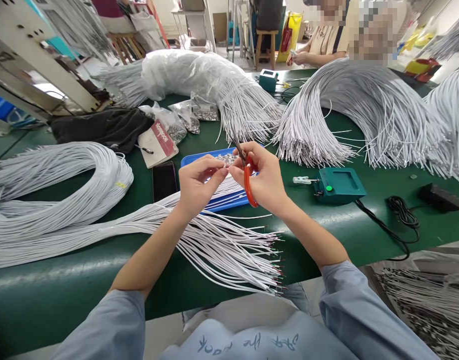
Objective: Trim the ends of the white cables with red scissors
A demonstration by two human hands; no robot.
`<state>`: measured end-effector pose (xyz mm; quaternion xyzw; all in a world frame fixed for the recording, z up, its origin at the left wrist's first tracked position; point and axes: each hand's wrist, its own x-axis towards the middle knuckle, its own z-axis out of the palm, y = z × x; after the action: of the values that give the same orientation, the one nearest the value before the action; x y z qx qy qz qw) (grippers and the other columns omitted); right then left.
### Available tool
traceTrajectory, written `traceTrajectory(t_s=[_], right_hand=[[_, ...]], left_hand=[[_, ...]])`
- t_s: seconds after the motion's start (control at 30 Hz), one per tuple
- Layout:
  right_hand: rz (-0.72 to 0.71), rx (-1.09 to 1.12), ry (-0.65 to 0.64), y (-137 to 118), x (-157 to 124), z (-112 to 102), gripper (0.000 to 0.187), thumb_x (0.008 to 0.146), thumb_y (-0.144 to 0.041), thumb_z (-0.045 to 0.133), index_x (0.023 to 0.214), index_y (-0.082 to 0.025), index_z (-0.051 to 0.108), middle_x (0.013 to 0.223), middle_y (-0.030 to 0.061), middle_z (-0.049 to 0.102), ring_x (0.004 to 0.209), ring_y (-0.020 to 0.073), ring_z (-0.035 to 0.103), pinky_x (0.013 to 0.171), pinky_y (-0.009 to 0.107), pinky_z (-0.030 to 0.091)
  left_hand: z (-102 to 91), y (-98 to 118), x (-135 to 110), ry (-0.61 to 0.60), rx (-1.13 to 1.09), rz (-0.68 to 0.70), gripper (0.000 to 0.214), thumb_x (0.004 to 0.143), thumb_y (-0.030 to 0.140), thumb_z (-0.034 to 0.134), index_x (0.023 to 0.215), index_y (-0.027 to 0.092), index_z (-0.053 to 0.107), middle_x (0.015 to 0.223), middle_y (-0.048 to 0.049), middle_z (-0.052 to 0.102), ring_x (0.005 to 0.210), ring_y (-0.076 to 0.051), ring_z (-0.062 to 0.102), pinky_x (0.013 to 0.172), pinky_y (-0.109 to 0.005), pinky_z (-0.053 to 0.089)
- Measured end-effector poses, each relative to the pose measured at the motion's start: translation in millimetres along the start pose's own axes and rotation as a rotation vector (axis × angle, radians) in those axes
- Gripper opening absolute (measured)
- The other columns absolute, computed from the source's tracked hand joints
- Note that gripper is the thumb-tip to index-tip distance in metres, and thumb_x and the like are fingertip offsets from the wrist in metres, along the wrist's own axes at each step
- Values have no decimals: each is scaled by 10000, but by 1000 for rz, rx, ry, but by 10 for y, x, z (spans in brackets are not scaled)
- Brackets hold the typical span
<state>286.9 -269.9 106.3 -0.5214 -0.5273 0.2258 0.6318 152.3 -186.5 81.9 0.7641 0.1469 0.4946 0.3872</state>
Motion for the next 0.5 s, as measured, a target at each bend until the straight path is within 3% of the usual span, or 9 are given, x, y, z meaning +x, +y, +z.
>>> traceTrajectory(t_s=[0.27, 0.5], right_hand=[[-22, 34, 55, 12, 15, -28, 249, 758, -340, 746, 909, -257, 567, 750, -34, 684, 704, 135, 645, 694, 316, 526], [-10, 51, 42, 44, 2, 20, 328, 727, -414, 783, 905, -256, 557, 771, -36, 685, 727, 140, 676, 715, 321, 559]], left_hand=[[-18, -39, 21, 56, -36, -89, 264, 799, 419, 737, 729, 166, 714, 682, -19, 681, 592, -89, 553, 548, -214, 453], [-20, -9, 29, -53, -123, -153, 384, 818, 522, 691, 703, 156, 708, 621, -23, 666, 534, -88, 531, 514, -224, 427]])
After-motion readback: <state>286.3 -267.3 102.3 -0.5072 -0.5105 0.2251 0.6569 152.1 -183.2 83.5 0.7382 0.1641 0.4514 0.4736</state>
